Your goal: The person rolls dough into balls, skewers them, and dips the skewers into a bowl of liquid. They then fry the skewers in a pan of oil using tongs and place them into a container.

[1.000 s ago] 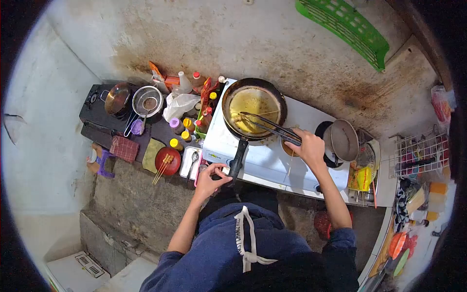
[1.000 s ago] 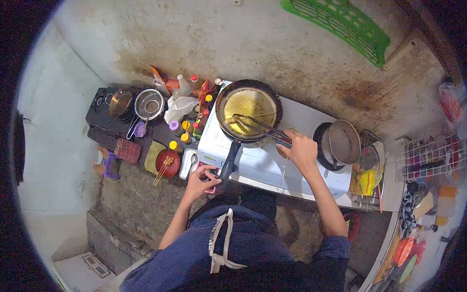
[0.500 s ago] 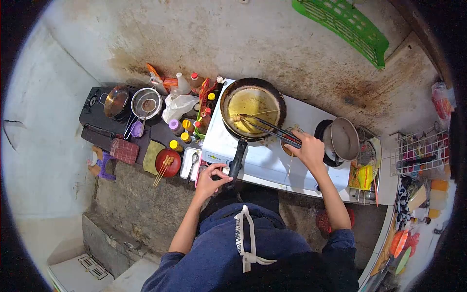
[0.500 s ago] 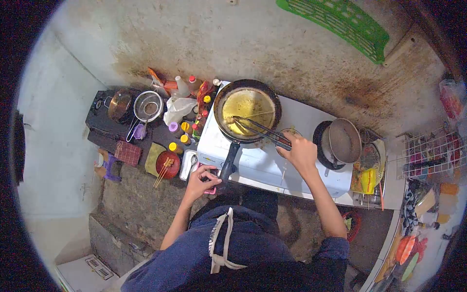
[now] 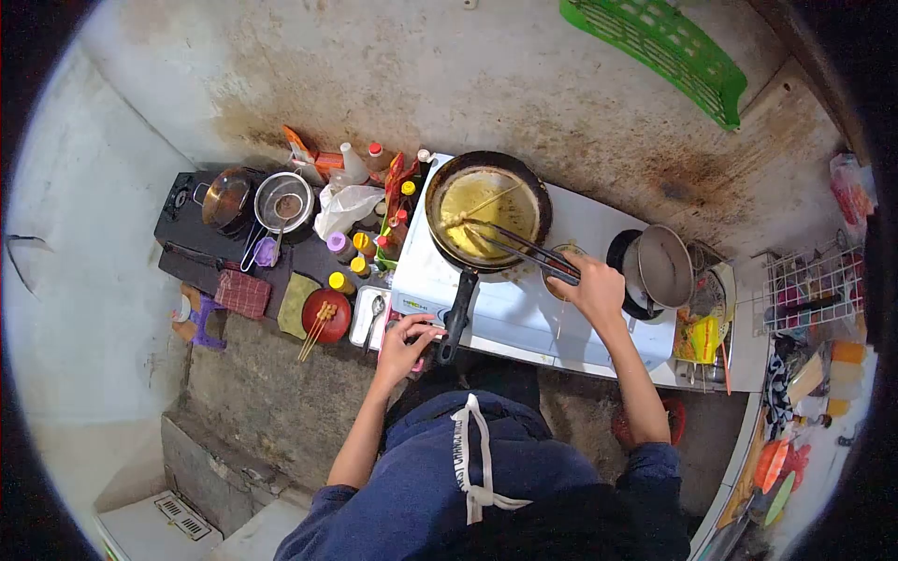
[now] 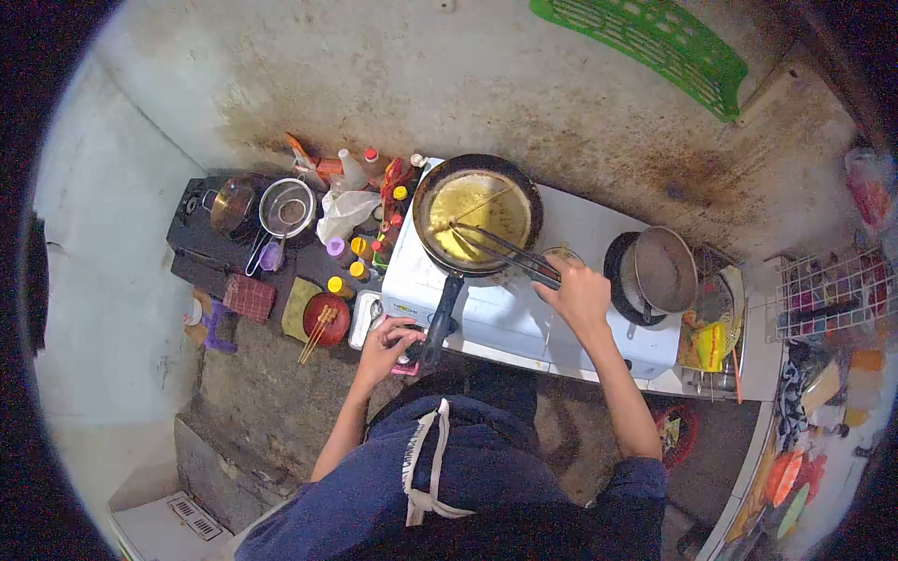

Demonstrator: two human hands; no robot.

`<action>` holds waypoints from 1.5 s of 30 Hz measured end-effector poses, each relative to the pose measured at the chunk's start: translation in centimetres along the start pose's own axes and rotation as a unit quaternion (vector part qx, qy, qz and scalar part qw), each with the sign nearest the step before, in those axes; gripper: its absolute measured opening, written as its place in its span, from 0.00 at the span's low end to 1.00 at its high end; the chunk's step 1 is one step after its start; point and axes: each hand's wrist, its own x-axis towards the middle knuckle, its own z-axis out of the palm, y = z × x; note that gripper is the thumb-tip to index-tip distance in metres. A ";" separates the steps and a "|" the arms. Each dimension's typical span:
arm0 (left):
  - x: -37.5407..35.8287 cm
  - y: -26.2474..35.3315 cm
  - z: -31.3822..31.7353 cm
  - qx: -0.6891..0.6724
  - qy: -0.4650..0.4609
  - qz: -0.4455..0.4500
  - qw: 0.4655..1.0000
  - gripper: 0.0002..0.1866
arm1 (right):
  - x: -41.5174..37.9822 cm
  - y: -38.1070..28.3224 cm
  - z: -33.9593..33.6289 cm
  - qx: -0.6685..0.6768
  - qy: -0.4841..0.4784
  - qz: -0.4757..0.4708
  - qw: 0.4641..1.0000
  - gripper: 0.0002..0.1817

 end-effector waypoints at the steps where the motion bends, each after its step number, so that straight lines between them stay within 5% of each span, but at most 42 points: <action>1: 0.0 -0.1 0.0 0.000 -0.002 0.000 1.000 0.14 | 0.1 0.0 -0.2 0.011 0.010 0.009 1.000 0.22; 35: -1.5 0.0 -0.4 -0.014 0.004 0.002 1.000 0.15 | 6.7 -1.3 1.1 -0.044 0.077 -0.105 0.990 0.24; 45: -1.2 -0.4 -0.3 0.008 0.009 0.002 1.000 0.15 | 4.9 -2.3 -1.2 -0.040 -0.010 -0.048 0.998 0.24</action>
